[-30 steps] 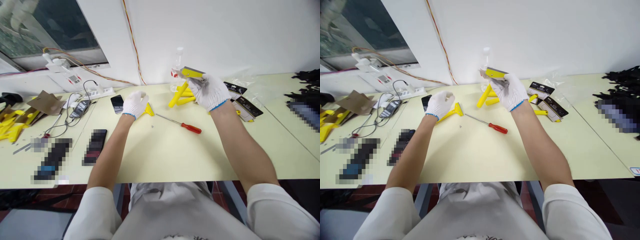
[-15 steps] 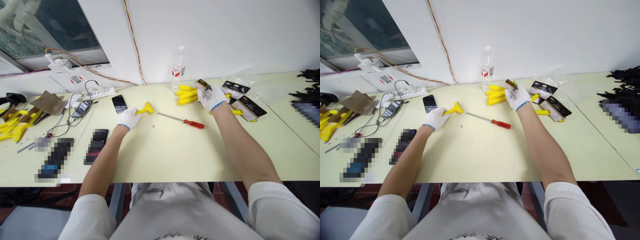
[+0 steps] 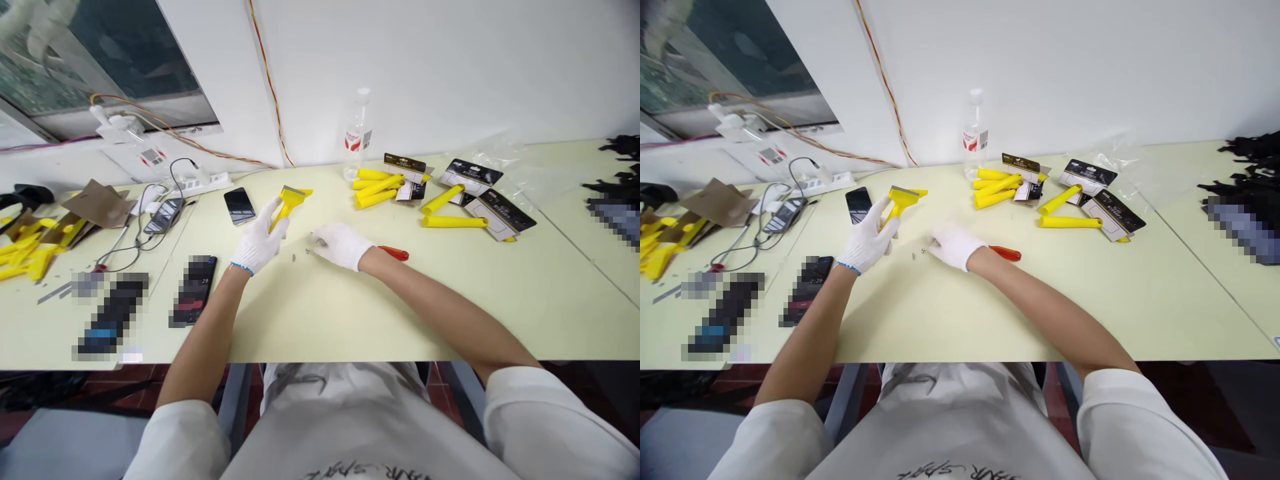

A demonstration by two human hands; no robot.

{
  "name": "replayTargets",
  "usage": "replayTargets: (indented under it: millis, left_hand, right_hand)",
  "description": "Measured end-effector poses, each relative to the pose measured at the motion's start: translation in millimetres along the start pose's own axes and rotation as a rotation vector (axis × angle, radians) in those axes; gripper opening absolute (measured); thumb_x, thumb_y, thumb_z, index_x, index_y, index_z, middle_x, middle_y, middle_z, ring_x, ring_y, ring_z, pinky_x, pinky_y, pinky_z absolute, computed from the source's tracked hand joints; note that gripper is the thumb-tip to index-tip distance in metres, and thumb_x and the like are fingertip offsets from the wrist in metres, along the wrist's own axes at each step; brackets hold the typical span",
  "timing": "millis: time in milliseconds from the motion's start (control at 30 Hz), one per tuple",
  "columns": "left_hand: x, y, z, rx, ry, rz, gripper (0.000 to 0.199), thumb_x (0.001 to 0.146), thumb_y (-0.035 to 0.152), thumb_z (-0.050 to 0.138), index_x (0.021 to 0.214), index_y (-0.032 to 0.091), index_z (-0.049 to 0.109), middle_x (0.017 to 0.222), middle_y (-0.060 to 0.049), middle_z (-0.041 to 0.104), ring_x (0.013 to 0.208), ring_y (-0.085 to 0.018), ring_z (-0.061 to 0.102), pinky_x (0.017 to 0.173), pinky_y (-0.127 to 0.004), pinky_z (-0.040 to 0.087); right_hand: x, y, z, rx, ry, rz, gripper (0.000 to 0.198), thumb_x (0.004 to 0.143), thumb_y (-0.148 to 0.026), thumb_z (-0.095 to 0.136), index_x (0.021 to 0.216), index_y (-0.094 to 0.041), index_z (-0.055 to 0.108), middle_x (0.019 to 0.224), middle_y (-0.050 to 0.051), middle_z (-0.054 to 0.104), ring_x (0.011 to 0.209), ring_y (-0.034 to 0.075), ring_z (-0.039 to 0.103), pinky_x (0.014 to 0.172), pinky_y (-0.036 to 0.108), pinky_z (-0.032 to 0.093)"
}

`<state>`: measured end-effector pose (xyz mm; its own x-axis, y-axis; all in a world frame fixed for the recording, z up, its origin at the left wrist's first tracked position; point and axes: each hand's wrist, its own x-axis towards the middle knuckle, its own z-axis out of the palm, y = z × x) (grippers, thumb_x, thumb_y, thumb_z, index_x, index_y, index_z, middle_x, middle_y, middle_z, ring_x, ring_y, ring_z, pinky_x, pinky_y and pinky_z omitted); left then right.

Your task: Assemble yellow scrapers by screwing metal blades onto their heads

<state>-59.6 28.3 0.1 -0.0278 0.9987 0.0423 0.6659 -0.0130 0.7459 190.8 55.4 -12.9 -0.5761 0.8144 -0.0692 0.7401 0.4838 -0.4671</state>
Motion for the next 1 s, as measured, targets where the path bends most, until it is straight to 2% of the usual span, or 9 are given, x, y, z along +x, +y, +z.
replayTargets:
  millis: [133,233,400,633,733,867,1000]
  left_hand:
    - [1,-10,0,-0.036,-0.006,-0.003,0.059,0.118,0.039,0.061,0.175,0.023,0.06,0.1,-0.004,0.075,0.061,-0.015,0.065,0.061,-0.026,0.052]
    - [6,-20,0,-0.074,-0.003,-0.028,0.059,0.118,0.039,0.062,0.174,0.022,0.058,0.104,-0.004,0.076,0.062,-0.014,0.067,0.062,-0.025,0.055]
    - [12,-26,1,-0.196,0.01,-0.107,0.061,0.116,0.05,0.068,0.172,0.028,0.055,0.107,-0.005,0.078,0.062,-0.015,0.068,0.062,-0.028,0.058]
    - [12,-23,1,-0.255,0.058,-0.097,0.063,0.113,0.051,0.07,0.17,0.029,0.059,0.101,-0.003,0.075,0.058,-0.015,0.064,0.059,-0.033,0.057]
    - [10,-22,2,-0.269,0.026,-0.077,0.068,0.112,0.051,0.07,0.175,0.029,0.056,0.1,-0.002,0.076,0.059,-0.016,0.064,0.059,-0.033,0.057]
    - [5,-17,1,-0.287,-0.017,-0.062,0.073,0.111,0.049,0.07,0.179,0.029,0.052,0.099,-0.002,0.076,0.064,-0.017,0.068,0.066,-0.033,0.061]
    - [4,-13,-1,-0.293,-0.022,-0.132,0.064,0.112,0.044,0.069,0.171,0.027,0.054,0.098,-0.003,0.077,0.072,-0.018,0.073,0.075,-0.035,0.066]
  right_hand:
    - [12,-11,9,-0.098,-0.047,0.012,0.034,0.116,-0.012,0.063,0.142,-0.014,0.084,0.146,0.02,0.084,0.135,0.036,0.078,0.119,0.042,0.055]
    - [12,-13,10,-0.079,-0.045,0.013,0.036,0.116,-0.01,0.066,0.148,-0.01,0.081,0.148,0.022,0.083,0.134,0.033,0.079,0.12,0.039,0.054]
    - [11,-17,9,-0.127,-0.09,-0.005,0.028,0.117,-0.015,0.071,0.142,-0.011,0.084,0.139,0.02,0.083,0.125,0.031,0.079,0.111,0.036,0.055]
    - [16,-18,9,-0.121,-0.098,-0.02,0.023,0.118,-0.017,0.07,0.131,-0.014,0.088,0.131,0.017,0.084,0.122,0.03,0.077,0.109,0.035,0.054]
    - [18,-18,10,-0.12,-0.088,-0.034,0.023,0.119,-0.021,0.07,0.132,-0.016,0.088,0.131,0.016,0.083,0.121,0.03,0.077,0.105,0.035,0.054]
    - [22,-19,13,-0.134,-0.092,-0.048,0.024,0.121,-0.02,0.066,0.128,-0.015,0.088,0.131,0.016,0.083,0.121,0.029,0.077,0.106,0.035,0.054]
    - [25,-20,18,-0.176,-0.091,-0.038,0.027,0.124,-0.022,0.06,0.129,-0.014,0.086,0.137,0.019,0.081,0.124,0.031,0.076,0.107,0.037,0.053]
